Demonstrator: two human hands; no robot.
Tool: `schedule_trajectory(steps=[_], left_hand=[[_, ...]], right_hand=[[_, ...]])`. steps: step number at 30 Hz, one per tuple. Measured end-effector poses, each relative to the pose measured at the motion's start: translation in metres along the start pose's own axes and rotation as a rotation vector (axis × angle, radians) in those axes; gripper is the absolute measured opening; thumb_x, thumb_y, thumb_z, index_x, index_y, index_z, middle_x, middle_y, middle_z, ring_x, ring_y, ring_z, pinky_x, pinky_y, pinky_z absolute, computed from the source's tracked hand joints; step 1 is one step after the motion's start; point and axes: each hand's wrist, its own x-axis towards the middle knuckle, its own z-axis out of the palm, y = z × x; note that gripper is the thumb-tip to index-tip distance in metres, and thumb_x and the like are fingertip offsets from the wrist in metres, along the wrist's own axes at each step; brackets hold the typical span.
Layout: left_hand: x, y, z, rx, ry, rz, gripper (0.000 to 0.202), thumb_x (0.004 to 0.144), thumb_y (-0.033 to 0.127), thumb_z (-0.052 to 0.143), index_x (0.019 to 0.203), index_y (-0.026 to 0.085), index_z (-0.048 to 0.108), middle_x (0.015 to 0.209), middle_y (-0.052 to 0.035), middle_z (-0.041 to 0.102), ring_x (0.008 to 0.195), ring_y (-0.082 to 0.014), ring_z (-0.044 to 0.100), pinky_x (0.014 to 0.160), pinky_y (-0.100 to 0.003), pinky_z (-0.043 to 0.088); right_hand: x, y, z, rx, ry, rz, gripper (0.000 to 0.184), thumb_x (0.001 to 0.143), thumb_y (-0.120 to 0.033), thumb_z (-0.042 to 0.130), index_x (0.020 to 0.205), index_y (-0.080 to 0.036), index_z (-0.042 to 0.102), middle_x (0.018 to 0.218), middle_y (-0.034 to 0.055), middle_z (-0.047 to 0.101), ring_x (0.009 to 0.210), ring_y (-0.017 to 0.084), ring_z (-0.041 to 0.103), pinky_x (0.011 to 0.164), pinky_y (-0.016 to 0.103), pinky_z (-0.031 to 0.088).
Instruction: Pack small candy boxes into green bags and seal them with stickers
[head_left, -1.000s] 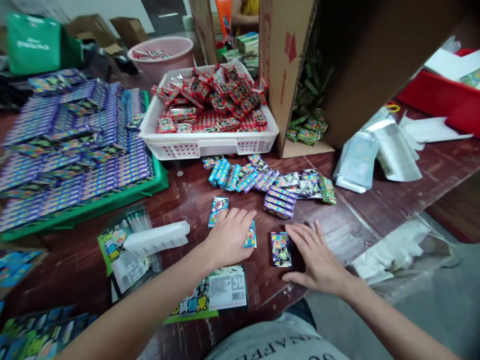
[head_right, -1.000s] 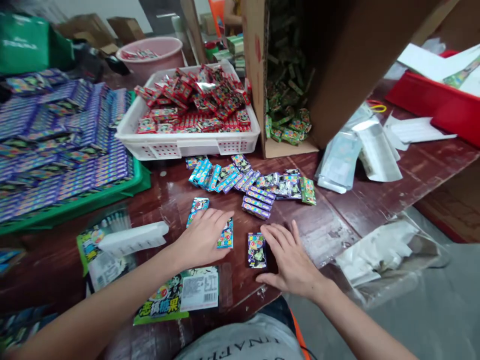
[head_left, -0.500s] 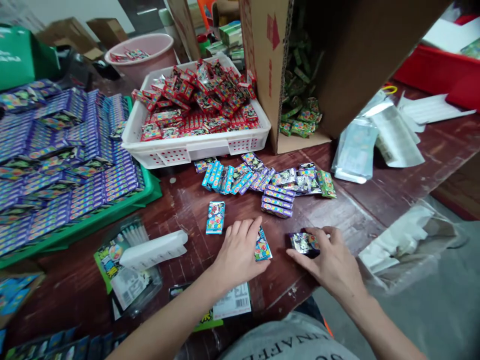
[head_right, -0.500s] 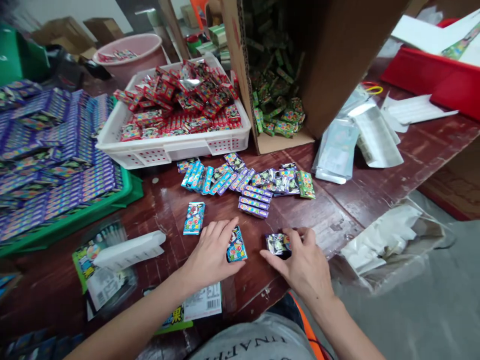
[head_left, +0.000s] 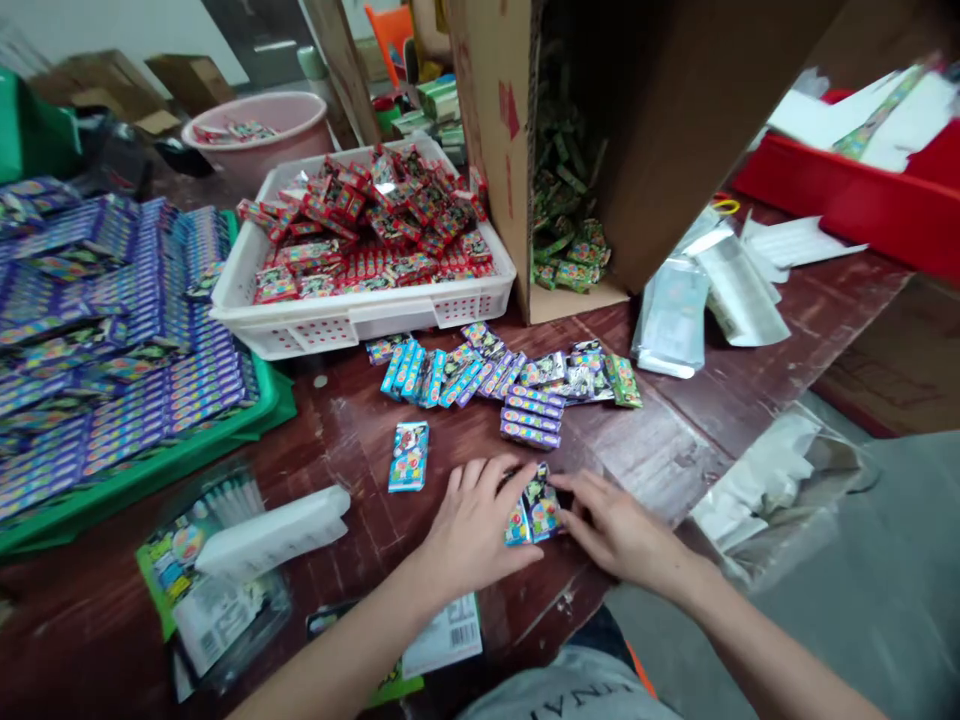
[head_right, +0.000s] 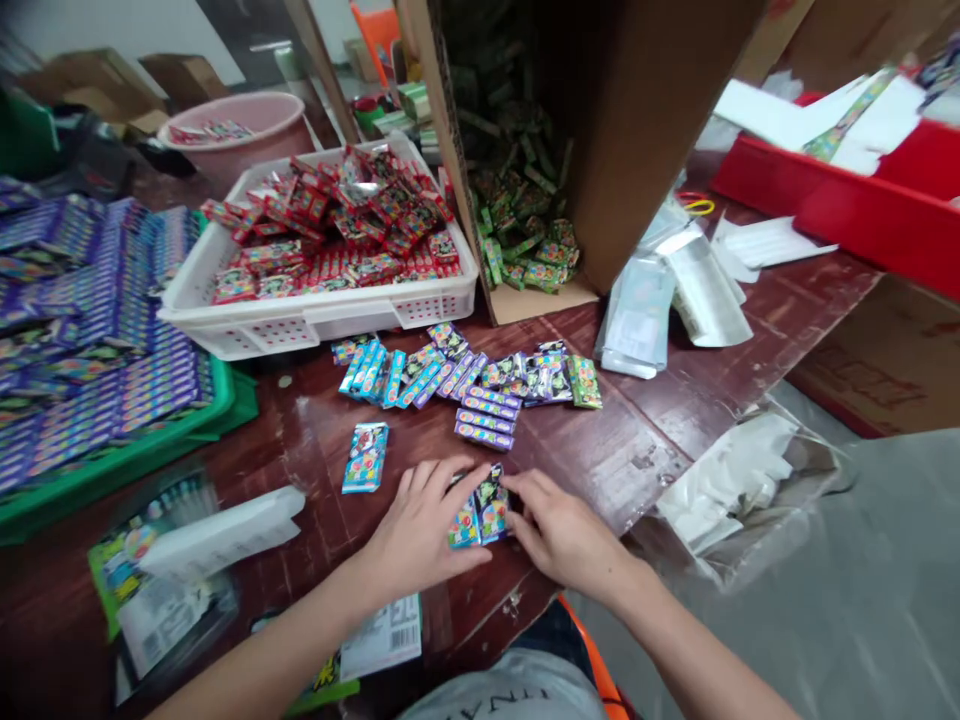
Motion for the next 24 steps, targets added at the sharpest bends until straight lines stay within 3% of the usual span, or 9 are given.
schedule_trajectory(steps=[3,6,10,13,16,18,21,22,24], left_hand=[[0.003,0.002,-0.003,0.013,0.005,-0.016,0.076,0.076,0.039,0.075,0.146,0.029,0.047,0.141,-0.007,0.054,0.122,-0.0324,0.047,0.105,-0.051,0.037],[0.003,-0.002,-0.004,0.027,-0.014,-0.037,0.073,0.077,0.034,0.07,0.146,0.027,0.048,0.142,-0.0073,0.055,0.123,-0.0325,0.046,0.107,-0.052,0.035],[-0.007,-0.016,-0.001,0.069,-0.062,-0.055,0.076,0.076,0.036,0.074,0.147,0.028,0.048,0.144,-0.007,0.056,0.125,-0.0329,0.048,0.107,-0.049,0.037],[-0.017,-0.03,-0.012,0.128,-0.06,0.036,0.091,0.067,0.058,0.082,0.146,0.029,0.049,0.144,-0.0102,0.057,0.122,-0.0368,0.052,0.106,-0.052,0.04],[-0.001,-0.039,-0.053,0.245,0.082,0.143,0.088,0.073,0.073,0.071,0.146,0.027,0.049,0.149,-0.0133,0.052,0.127,-0.0395,0.049,0.108,-0.057,0.038],[0.034,-0.047,-0.099,0.354,0.234,0.094,0.058,0.093,0.052,0.059,0.143,0.025,0.05,0.149,-0.0114,0.051,0.132,-0.0349,0.046,0.112,-0.054,0.034],[0.112,-0.069,-0.173,0.451,0.29,-0.134,0.038,0.098,0.036,0.053,0.133,0.02,0.058,0.137,-0.0135,0.06,0.128,-0.0316,0.049,0.107,-0.047,0.039],[0.138,-0.078,-0.192,0.457,0.293,-0.301,0.036,0.097,0.034,0.053,0.128,0.018,0.06,0.134,-0.0154,0.061,0.128,-0.0325,0.05,0.105,-0.046,0.04],[0.181,-0.095,-0.217,0.42,0.257,-0.404,0.041,0.093,0.037,0.058,0.12,0.007,0.062,0.124,-0.0237,0.064,0.12,-0.0364,0.054,0.096,-0.046,0.043]], right_hand=[[0.005,0.015,-0.026,-0.081,0.179,0.012,0.033,0.103,-0.032,0.044,0.134,-0.025,0.052,0.122,0.0093,0.069,0.107,0.021,0.068,0.094,0.039,0.055],[0.03,0.043,-0.082,-0.339,0.349,0.036,0.054,0.096,-0.04,0.057,0.145,-0.021,0.044,0.14,0.0166,0.058,0.128,0.031,0.055,0.108,0.051,0.046],[0.066,0.073,-0.144,-0.495,0.113,-0.008,0.102,0.076,-0.042,0.077,0.158,-0.016,0.023,0.159,0.0194,0.036,0.143,0.04,0.038,0.115,0.055,0.037],[0.076,0.079,-0.155,-0.474,-0.007,-0.043,0.091,0.075,-0.035,0.075,0.154,-0.017,0.034,0.144,0.0183,0.055,0.129,0.038,0.053,0.107,0.053,0.045],[0.063,0.078,-0.15,-0.379,0.043,-0.015,0.071,0.081,-0.045,0.072,0.145,-0.024,0.048,0.134,0.0183,0.061,0.12,0.034,0.062,0.098,0.047,0.051],[0.049,0.074,-0.141,-0.339,0.029,0.002,0.059,0.081,-0.052,0.073,0.133,-0.028,0.058,0.129,0.0181,0.064,0.113,0.033,0.065,0.093,0.045,0.053],[0.03,0.06,-0.11,-0.367,0.084,0.128,0.049,0.076,-0.063,0.073,0.109,-0.027,0.064,0.104,0.0134,0.069,0.087,0.032,0.071,0.074,0.045,0.057],[0.024,0.054,-0.097,-0.385,0.132,0.189,0.045,0.08,-0.065,0.068,0.103,-0.027,0.063,0.097,0.011,0.069,0.077,0.03,0.07,0.068,0.044,0.056],[0.015,0.043,-0.073,-0.433,0.273,0.29,0.04,0.09,-0.065,0.055,0.095,-0.025,0.061,0.089,0.0081,0.066,0.067,0.027,0.069,0.062,0.042,0.055]])
